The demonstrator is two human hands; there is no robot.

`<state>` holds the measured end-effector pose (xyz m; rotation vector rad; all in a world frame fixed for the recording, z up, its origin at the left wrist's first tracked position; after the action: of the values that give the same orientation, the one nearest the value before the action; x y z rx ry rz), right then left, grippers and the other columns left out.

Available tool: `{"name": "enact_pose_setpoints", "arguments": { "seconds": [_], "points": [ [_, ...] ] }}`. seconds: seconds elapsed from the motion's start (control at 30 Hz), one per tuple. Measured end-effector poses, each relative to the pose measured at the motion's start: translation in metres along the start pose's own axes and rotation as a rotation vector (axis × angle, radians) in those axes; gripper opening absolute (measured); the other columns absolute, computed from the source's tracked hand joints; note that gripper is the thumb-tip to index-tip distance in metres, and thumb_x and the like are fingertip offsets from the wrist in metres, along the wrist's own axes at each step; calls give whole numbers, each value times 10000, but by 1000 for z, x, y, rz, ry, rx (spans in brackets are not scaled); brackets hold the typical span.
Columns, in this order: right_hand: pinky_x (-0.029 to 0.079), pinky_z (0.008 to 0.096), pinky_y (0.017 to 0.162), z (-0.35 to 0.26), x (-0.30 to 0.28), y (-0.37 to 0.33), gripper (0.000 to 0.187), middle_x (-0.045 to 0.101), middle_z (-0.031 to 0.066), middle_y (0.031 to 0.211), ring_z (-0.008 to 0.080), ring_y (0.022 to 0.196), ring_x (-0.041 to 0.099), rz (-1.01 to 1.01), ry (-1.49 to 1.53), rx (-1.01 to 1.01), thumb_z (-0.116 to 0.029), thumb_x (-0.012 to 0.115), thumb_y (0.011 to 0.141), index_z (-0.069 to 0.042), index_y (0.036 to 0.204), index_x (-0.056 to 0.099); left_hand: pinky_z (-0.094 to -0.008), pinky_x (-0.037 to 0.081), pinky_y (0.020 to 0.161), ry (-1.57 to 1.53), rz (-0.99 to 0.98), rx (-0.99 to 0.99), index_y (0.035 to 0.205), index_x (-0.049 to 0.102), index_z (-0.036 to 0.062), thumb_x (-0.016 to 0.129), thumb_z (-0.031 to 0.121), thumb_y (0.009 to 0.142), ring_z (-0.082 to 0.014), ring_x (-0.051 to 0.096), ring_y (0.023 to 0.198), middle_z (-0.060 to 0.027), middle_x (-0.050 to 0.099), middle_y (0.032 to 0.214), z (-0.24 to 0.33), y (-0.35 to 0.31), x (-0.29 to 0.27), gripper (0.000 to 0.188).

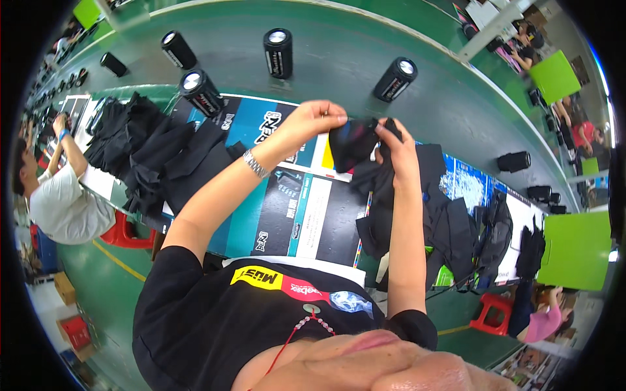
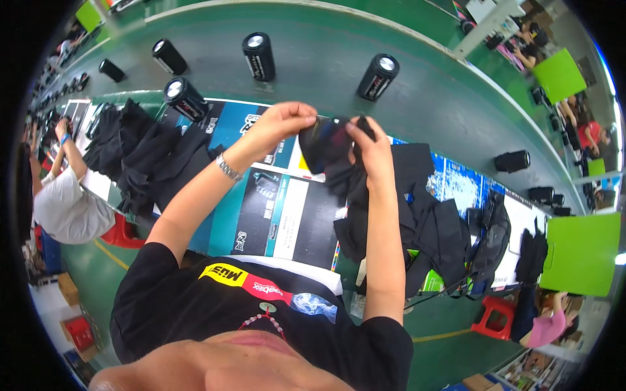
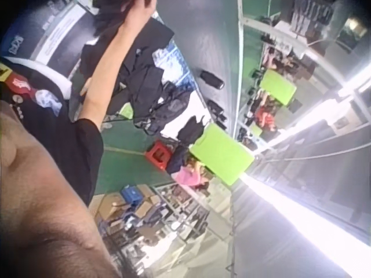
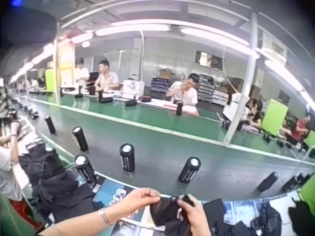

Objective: The person picks up black fabric items, pulls the fabric taut, and places them onto a cylindrical testing device at an assembly station.

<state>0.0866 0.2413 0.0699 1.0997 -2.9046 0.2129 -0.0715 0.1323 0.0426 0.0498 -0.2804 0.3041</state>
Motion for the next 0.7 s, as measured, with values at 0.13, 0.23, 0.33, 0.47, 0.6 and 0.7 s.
{"name": "enact_pose_setpoints", "arguments": {
  "seconds": [0.13, 0.23, 0.33, 0.47, 0.6, 0.7],
  "points": [
    [353, 225, 413, -30, -27, 34, 81, 583, 5, 704, 54, 488, 472, 270, -178, -233, -106, 673, 833, -37, 853, 638, -202, 444, 691, -11, 70, 112, 948, 647, 10, 687, 174, 858, -61, 561, 756, 0, 638, 872, 14, 72, 11, 191],
    [483, 365, 676, -54, -83, 74, 221, 648, 155, 841, 281, 730, 634, 595, -594, -569, -170, 713, 793, -22, 948, 658, -213, 450, 637, 155, 98, 239, 932, 646, -15, 692, 138, 845, -69, 562, 716, -20, 642, 855, 21, 149, 36, 182],
    [478, 426, 763, -82, -60, 99, 214, 639, 203, 924, 389, 868, 614, 674, -747, -720, -169, 711, 781, -43, 950, 671, -223, 449, 603, 212, 196, 444, 916, 641, -39, 707, 130, 827, -77, 557, 688, -37, 642, 824, 31, 193, 17, 202],
    [489, 399, 720, -67, -88, 139, 189, 646, 171, 897, 323, 830, 633, 797, -794, -562, -163, 709, 787, -41, 927, 672, -228, 456, 588, 140, 260, 281, 889, 633, -40, 714, 144, 817, -97, 568, 675, -55, 628, 796, 9, 228, 26, 213],
    [488, 336, 600, -29, -114, 174, 142, 642, 63, 856, 180, 736, 619, 470, 55, -135, -153, 675, 831, -16, 866, 666, -258, 478, 666, -45, 132, 42, 920, 610, -15, 618, 120, 888, -120, 594, 722, -59, 624, 842, -9, 238, 41, 139],
    [482, 344, 575, -12, -122, 195, 95, 634, 81, 706, 219, 619, 610, 442, 282, 93, -128, 665, 817, -33, 808, 669, -288, 513, 673, -170, 166, -84, 915, 593, -27, 597, 96, 894, -158, 618, 742, -68, 610, 845, -13, 242, 45, 125]
  ]
}}
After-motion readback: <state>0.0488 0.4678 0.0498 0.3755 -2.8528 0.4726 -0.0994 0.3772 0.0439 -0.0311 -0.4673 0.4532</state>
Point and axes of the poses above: each hand's wrist, its own y-axis towards the middle knuckle, its own x-axis out of the palm, z = x × y, the point moved 6 cm from there along y, towards the middle knuckle
